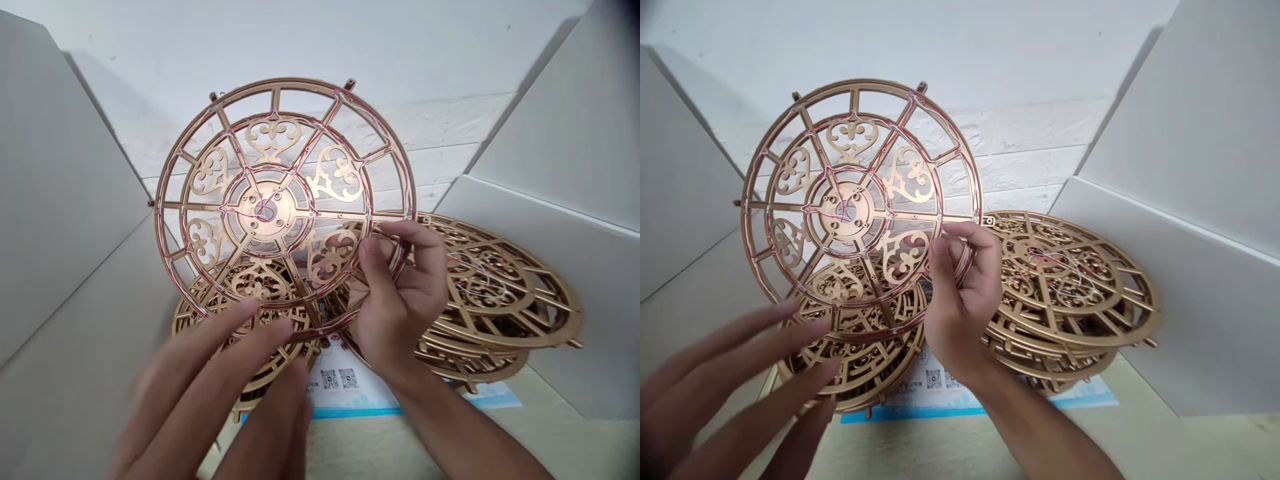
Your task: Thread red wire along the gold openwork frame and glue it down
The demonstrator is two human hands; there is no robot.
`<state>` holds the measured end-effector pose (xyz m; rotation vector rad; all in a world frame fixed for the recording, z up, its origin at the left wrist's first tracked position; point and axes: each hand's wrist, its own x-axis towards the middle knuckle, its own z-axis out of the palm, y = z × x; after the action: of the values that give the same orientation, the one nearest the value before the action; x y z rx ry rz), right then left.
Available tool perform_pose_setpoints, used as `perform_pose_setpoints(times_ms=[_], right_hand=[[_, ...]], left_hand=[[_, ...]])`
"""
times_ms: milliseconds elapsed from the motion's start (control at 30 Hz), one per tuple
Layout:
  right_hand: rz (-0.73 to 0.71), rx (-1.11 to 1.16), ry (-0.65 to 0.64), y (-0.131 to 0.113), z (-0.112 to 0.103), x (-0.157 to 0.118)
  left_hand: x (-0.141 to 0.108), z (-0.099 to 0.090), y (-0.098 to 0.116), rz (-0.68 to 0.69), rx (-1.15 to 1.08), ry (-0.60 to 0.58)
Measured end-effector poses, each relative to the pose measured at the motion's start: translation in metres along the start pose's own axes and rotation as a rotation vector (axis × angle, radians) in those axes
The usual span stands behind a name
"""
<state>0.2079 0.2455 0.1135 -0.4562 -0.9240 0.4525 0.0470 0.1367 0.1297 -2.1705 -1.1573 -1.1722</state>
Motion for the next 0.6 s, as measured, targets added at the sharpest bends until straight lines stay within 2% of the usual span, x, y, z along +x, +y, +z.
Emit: perform_pose_setpoints(times_ms=[67, 100, 167, 300, 433, 600], right_hand=[[0.030, -0.009, 0.045, -0.002, -0.001, 0.005], [0.051, -0.009, 0.066, -0.003, -0.001, 0.006], [0.075, 0.008, 0.092, -0.004, -0.001, 0.008], [0.033, 0.011, 0.107, -0.005, 0.000, 0.008], [0.005, -0.025, 0.101, -0.008, 0.001, 0.008], [-0.035, -0.062, 0.101, -0.008, 0.000, 0.009]], left_hand=[[0.029, 0.018, 0.011, 0.002, 0.001, 0.030], [0.039, 0.027, 0.015, 0.025, -0.007, 0.010], [0.050, 0.042, 0.020, 0.026, -0.032, 0.050], [0.044, 0.061, 0.018, 0.001, -0.103, 0.127], [0.038, 0.070, 0.016, -0.022, -0.132, 0.181], [0.041, 0.069, 0.014, -0.003, -0.164, 0.114]])
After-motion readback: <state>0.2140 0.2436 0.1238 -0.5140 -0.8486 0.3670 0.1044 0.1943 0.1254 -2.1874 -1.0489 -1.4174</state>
